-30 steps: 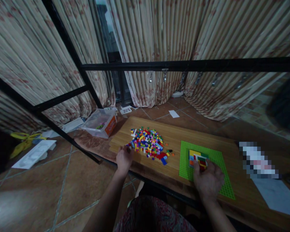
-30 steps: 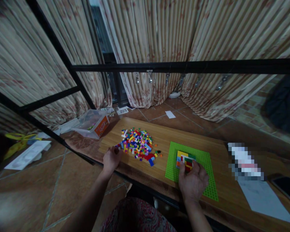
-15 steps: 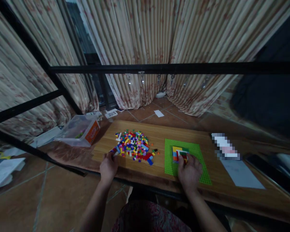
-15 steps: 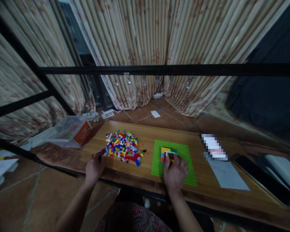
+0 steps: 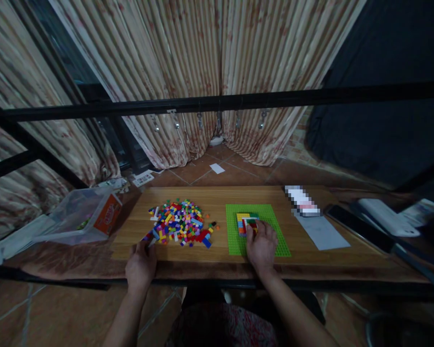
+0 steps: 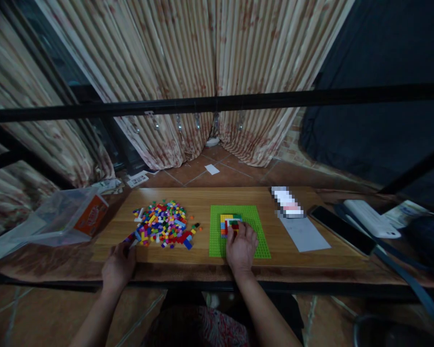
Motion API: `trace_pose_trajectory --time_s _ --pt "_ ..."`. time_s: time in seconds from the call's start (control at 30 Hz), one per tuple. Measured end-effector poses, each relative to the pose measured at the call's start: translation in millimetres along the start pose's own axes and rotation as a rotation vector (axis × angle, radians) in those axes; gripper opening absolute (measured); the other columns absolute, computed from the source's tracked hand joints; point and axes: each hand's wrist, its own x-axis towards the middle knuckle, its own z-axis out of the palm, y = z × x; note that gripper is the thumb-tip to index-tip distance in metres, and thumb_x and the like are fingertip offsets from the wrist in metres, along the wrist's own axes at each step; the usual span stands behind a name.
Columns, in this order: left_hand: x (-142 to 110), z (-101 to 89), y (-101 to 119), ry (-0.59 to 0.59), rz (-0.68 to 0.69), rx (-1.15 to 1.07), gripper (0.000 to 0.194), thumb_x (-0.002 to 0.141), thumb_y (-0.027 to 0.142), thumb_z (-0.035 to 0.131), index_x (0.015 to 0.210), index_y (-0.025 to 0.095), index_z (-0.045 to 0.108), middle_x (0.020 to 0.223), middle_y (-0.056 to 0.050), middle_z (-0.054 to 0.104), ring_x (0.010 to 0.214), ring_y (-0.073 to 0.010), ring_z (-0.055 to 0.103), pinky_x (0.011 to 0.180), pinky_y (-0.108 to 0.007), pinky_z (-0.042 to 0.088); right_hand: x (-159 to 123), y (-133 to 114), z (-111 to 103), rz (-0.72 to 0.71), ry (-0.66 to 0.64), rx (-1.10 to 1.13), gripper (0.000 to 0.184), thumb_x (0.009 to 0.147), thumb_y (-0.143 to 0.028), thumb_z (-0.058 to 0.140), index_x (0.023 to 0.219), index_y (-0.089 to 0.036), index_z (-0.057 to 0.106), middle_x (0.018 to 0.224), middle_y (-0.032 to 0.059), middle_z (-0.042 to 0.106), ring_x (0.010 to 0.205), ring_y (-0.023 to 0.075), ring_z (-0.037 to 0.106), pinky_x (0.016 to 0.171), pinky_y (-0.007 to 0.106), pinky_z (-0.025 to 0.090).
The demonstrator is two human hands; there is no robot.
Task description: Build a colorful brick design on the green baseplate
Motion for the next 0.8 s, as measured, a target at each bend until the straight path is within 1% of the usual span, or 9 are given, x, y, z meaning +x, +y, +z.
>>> trace_pose_trajectory --time_s 0.13,0.27,0.4,0.47,0.63,0.8 --pt "0.7 0.3 -0.1 -0.006 -0.008 0.013 0.039 0.090 0.039 0.037 0.112 0.015 0.056 0.110 -0.015 0.059 0.085 -0.0255 0.063 0.068 -0.033 0.047 0.7 -0.9 -0.6 -0.001 0.001 0.008 0.047 0.093 -0.044 0.033 0.118 -0.011 0.056 0.117 0.0177 0.055 0.110 0.0305 0.046 0.090 0.044 0.034" --pt "4.0 0.0 -1.1 -0.029 0.014 0.026 0.042 0.090 0.041 0.034 0.112 0.014 0.057 0.110 -0.017 0.060 0.088 -0.0286 0.063 0.069 -0.035 0.048 1.4 -3.2 -3.3 0.010 0.000 0.005 0.046 0.094 -0.043 0.033 0.118 -0.012 0.056 0.117 0.0177 0.056 0.109 0.0301 0.046 0.089 0.044 0.035" --pt "10.6 -1.3 -0.2 -0.091 -0.040 0.092 0.045 0.087 0.045 0.037 0.114 0.014 0.056 0.113 -0.018 0.060 0.085 -0.0305 0.064 0.065 -0.036 0.050 3.5 -6.1 -5.3 0.021 -0.012 0.013 0.042 0.094 -0.040 0.033 0.119 -0.014 0.055 0.117 0.0168 0.056 0.109 0.0295 0.047 0.088 0.043 0.036" --pt "12.9 -3.1 1.4 -0.104 -0.043 0.106 0.046 0.088 0.047 0.036 0.114 0.014 0.056 0.113 -0.018 0.061 0.086 -0.0308 0.065 0.067 -0.036 0.050 4.5 -7.3 -6.0 0.037 -0.011 0.015 0.041 0.094 -0.040 0.033 0.120 -0.015 0.055 0.118 0.0166 0.056 0.109 0.0298 0.047 0.089 0.043 0.036" --pt "11.8 -6.8 4.2 -0.127 -0.032 0.103 0.049 0.088 0.047 0.034 0.116 0.013 0.055 0.113 -0.020 0.060 0.087 -0.0311 0.066 0.071 -0.037 0.051 4.3 -9.4 -7.9 0.057 -0.017 0.028 0.041 0.094 -0.039 0.034 0.121 -0.015 0.054 0.119 0.0165 0.055 0.112 0.0297 0.047 0.091 0.044 0.035" --pt "15.5 -4.8 1.3 -0.137 -0.045 0.064 0.050 0.087 0.048 0.031 0.113 0.014 0.056 0.112 -0.019 0.060 0.089 -0.0316 0.065 0.073 -0.038 0.051 3.8 -9.4 -8.0 0.059 -0.025 0.027 0.040 0.094 -0.038 0.036 0.121 -0.014 0.053 0.120 0.0156 0.055 0.110 0.0292 0.048 0.091 0.043 0.035"
